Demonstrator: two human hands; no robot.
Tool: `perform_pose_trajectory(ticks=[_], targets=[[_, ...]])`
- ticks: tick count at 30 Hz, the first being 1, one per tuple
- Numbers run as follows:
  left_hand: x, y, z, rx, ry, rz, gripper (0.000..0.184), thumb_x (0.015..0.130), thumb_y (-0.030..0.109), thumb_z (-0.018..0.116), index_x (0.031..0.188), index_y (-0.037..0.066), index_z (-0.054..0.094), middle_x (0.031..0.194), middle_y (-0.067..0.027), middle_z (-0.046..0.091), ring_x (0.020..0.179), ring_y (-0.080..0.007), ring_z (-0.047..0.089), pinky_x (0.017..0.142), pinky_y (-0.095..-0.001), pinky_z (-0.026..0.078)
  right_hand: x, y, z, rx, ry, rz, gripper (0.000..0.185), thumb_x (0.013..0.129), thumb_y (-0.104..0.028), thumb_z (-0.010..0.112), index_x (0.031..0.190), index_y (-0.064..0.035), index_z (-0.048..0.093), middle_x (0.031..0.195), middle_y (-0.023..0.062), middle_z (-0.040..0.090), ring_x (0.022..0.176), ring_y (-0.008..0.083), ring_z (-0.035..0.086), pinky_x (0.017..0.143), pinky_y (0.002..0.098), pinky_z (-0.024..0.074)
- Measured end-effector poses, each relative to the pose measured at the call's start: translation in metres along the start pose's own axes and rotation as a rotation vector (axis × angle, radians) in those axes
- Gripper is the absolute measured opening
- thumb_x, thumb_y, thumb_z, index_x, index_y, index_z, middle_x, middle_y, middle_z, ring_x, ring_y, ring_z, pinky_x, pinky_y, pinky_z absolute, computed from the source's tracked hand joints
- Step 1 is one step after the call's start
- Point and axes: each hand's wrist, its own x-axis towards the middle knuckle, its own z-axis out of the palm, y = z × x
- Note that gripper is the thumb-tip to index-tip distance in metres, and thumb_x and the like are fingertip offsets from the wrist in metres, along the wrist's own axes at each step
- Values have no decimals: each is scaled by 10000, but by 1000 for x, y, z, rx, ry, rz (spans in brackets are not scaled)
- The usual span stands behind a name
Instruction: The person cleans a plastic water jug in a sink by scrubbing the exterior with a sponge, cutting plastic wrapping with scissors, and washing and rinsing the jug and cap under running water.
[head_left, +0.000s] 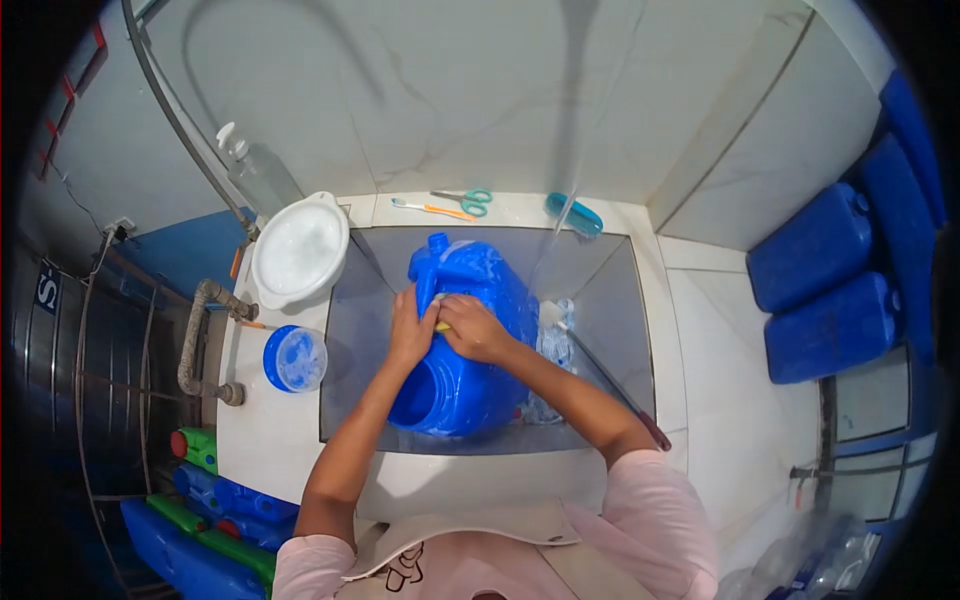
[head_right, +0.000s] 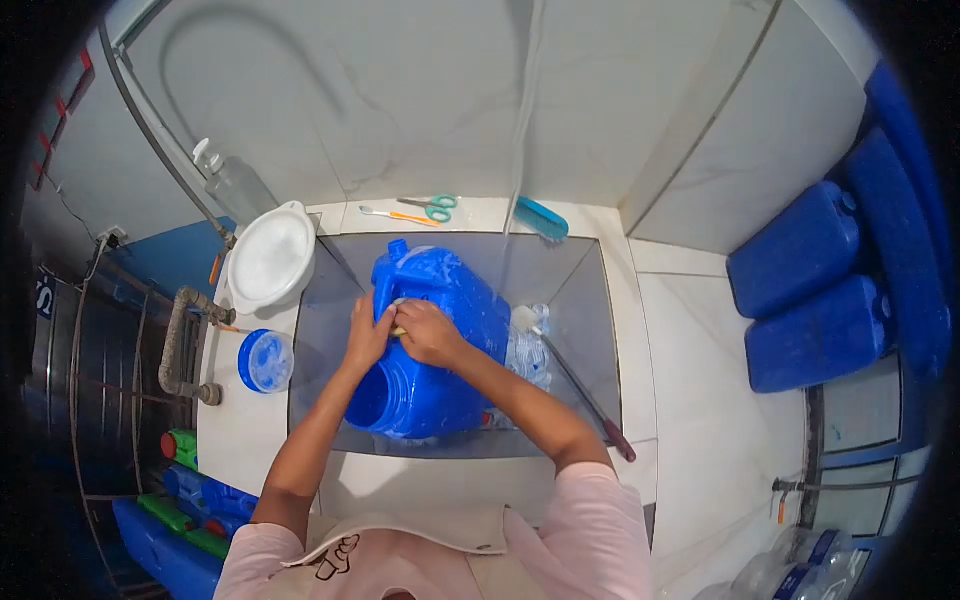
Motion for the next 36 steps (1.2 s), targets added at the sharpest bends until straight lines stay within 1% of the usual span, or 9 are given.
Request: perform_pose_trajectory(ticks=[3,5,8,11,16,18,21,25,36], targets=[[7,13,2,-30,48,156,476,872,246,534,1256,-4,403,1204,-268,479,1142,-389,445,972,-443,338,-5,-11,-4,4,-332,177,357,738,-106,550,1085,-21,548,1118,167,531,1103,331,458,962,391,336],[7,36,-10,-260,-46,-208,455,862,200,543,1248,16,386,1218,-279,455,1145,-385,442,981,-440,329,-34,-11,2,105,-109,285,363,734,-124,579,1083,-34,532,1067,162,519,1027,339,465,917,392,349],[22,0,16,-193,262,-68,449,851,164,550,1251,65,371,1260,-279,400,1182,-410,383,982,-442,327,-51,-68,-13,66,206,260,398,727,-158,610,1093,-44,505,1055,157,495,1008,346,450,909,402,345],[26,-2,27,-70,213,-190,461,853,178,544,1272,116,365,1290,-260,355,1216,-442,305,981,-456,319,-42,-45,-42,89,42,326,454,692,-193,656,1103,-62,514,1081,147,489,997,345,423,877,404,362],[-5,43,-18,729,373,477,447,852,428,541,1096,54,532,1220,-248,432,1172,-404,364,992,-498,274,-18,20,-113,381,-225,498,370,755,-237,645,1061,-48,556,1096,133,509,1041,328,441,921,409,353],[1,49,-38,590,-251,550,566,814,550,529,895,-7,590,964,-239,596,967,-366,552,894,-485,388,-24,29,-124,568,-255,642,325,799,-241,617,1054,-46,565,1111,139,509,1068,331,440,933,411,349],[-7,45,-36,591,-262,473,611,809,587,504,788,-16,600,686,-210,622,693,-361,622,693,-457,485,-45,56,-104,413,-78,595,279,883,-222,523,1091,-36,537,1136,166,492,1094,350,432,951,401,334],[-23,45,-25,610,-120,335,642,817,613,464,784,-8,627,627,-216,614,589,-369,619,533,-439,488,-73,28,-77,213,508,614,245,880,-105,439,1105,-16,477,1107,196,470,1082,357,427,958,411,326],[-55,15,-40,500,0,24,651,861,576,432,811,-47,616,638,-251,606,598,-393,618,551,-478,491,170,-90,18,241,242,-168,325,822,-132,538,1123,-13,502,1187,226,475,1106,402,436,964,459,343]])
